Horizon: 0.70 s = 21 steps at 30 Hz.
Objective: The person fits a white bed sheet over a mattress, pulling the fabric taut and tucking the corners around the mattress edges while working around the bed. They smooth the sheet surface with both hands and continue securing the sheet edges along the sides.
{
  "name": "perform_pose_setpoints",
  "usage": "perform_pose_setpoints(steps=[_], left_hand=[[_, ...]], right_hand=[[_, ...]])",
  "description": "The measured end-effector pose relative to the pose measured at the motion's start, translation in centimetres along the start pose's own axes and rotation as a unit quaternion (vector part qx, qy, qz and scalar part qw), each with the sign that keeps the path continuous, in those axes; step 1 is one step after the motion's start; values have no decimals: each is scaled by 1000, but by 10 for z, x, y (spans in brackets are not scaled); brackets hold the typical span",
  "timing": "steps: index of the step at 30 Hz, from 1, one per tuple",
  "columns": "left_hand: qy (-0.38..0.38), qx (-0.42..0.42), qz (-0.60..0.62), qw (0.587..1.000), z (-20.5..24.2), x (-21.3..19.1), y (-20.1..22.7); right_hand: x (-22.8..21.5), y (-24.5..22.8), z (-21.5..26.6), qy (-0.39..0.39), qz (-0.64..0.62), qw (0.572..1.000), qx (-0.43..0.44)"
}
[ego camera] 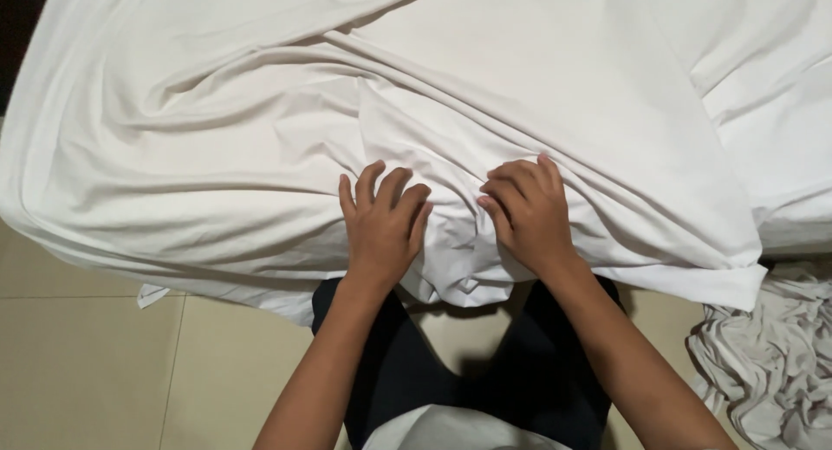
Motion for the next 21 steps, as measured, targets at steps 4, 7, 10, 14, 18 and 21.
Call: perform_pose_setpoints(steps=[4, 7, 10, 14, 18, 21], left_hand=[[10, 6, 28, 1000, 2, 7, -5], [3, 25, 45, 999, 6, 6, -1], [2, 34, 68, 997, 18, 6, 10], [-3, 43, 84, 995, 39, 7, 28], [-21, 48, 83, 995, 55, 4, 37], [-9, 62, 80, 995, 54, -6, 37]], right_hand=[[-1, 0, -1, 34, -22, 999, 4], [-4, 1, 4, 38, -28, 999, 10], [-10, 1, 17, 24, -74, 996, 35], [-18, 2, 40, 1, -96, 995, 5], [-22, 2, 59, -37, -97, 995, 6], [-25, -2, 60, -36, -74, 997, 4]])
Point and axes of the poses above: each hand's wrist, its own z-axis away from the middle knuckle, its own x-axis out of the palm, y = z × x, the point moved 1 cm from there along -z, towards the middle knuckle, and after that the axes turned 15 degrees about z, right-handed, at the moved point
